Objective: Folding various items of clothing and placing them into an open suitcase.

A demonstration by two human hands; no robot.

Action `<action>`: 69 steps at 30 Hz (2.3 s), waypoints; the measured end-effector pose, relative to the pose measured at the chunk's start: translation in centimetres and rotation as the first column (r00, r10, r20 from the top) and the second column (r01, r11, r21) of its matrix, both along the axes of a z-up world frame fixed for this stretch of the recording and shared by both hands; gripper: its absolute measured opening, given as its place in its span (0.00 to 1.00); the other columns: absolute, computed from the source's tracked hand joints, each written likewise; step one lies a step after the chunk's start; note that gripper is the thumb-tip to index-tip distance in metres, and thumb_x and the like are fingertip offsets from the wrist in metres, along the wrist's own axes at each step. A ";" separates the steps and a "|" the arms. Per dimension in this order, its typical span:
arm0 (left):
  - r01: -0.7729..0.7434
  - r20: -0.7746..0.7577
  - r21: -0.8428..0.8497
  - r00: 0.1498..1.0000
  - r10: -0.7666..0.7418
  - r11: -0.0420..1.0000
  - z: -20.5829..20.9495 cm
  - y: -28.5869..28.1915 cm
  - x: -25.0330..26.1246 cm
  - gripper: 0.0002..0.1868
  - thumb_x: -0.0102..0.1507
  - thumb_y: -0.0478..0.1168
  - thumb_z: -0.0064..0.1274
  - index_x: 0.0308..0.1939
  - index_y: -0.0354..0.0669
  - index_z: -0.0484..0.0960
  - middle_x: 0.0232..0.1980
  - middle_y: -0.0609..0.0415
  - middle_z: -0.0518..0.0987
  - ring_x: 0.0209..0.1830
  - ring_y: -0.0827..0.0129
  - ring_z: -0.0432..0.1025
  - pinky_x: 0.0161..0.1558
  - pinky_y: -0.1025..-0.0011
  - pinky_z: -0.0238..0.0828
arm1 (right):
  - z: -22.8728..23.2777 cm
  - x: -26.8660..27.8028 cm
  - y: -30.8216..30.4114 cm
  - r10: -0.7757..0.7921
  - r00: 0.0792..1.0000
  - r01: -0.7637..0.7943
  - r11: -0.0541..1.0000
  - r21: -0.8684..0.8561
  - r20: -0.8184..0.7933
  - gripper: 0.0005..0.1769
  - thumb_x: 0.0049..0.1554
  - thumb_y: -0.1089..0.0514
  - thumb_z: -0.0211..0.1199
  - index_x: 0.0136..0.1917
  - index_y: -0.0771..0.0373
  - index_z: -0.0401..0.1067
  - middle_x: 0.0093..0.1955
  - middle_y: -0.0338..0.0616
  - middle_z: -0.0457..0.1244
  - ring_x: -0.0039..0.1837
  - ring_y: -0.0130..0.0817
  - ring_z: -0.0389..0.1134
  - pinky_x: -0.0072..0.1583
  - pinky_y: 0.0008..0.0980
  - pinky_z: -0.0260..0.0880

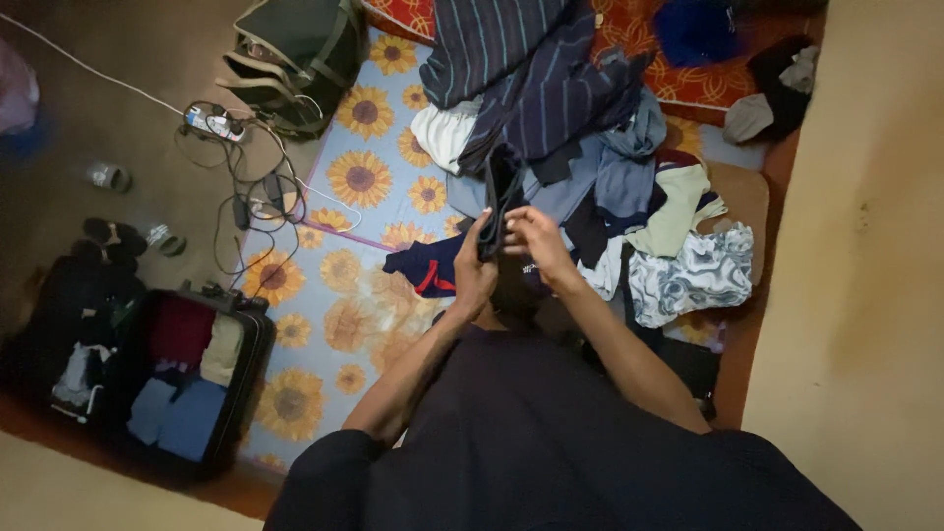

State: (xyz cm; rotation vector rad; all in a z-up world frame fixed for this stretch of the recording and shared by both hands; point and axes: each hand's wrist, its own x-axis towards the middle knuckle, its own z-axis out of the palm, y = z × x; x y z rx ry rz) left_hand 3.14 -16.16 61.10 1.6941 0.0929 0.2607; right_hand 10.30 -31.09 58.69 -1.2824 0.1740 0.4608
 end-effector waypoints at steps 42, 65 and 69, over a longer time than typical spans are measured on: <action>-0.178 0.026 0.371 0.983 0.182 0.911 -5.6 3.7 2.4 0.19 0.59 0.32 0.51 0.54 0.42 0.83 0.41 0.36 0.83 0.43 0.43 0.78 0.44 0.56 0.72 | 2.0 0.5 -0.9 0.153 0.664 0.419 0.735 -0.533 0.732 0.08 0.45 0.63 0.75 0.33 0.64 0.76 0.58 0.52 0.71 0.60 0.46 0.70 0.64 0.42 0.65; 0.007 -0.039 -0.340 0.999 -0.021 0.940 -3.2 8.7 4.4 0.14 0.58 0.25 0.45 0.44 0.34 0.83 0.38 0.62 0.78 0.37 0.77 0.68 0.41 0.77 0.64 | -1.8 2.9 -5.1 0.338 0.835 -0.166 0.907 -0.387 0.434 0.28 0.51 0.63 0.75 0.65 0.66 0.73 0.61 0.44 0.69 0.61 0.30 0.67 0.66 0.31 0.66; 0.091 -0.046 -0.255 0.993 -0.106 0.963 -2.8 11.9 5.1 0.08 0.61 0.29 0.52 0.44 0.33 0.82 0.38 0.60 0.79 0.38 0.76 0.70 0.41 0.76 0.67 | 6.1 1.9 -3.3 0.223 0.880 -0.169 0.972 -0.162 0.419 0.26 0.50 0.61 0.75 0.62 0.63 0.75 0.57 0.38 0.71 0.58 0.28 0.69 0.64 0.30 0.68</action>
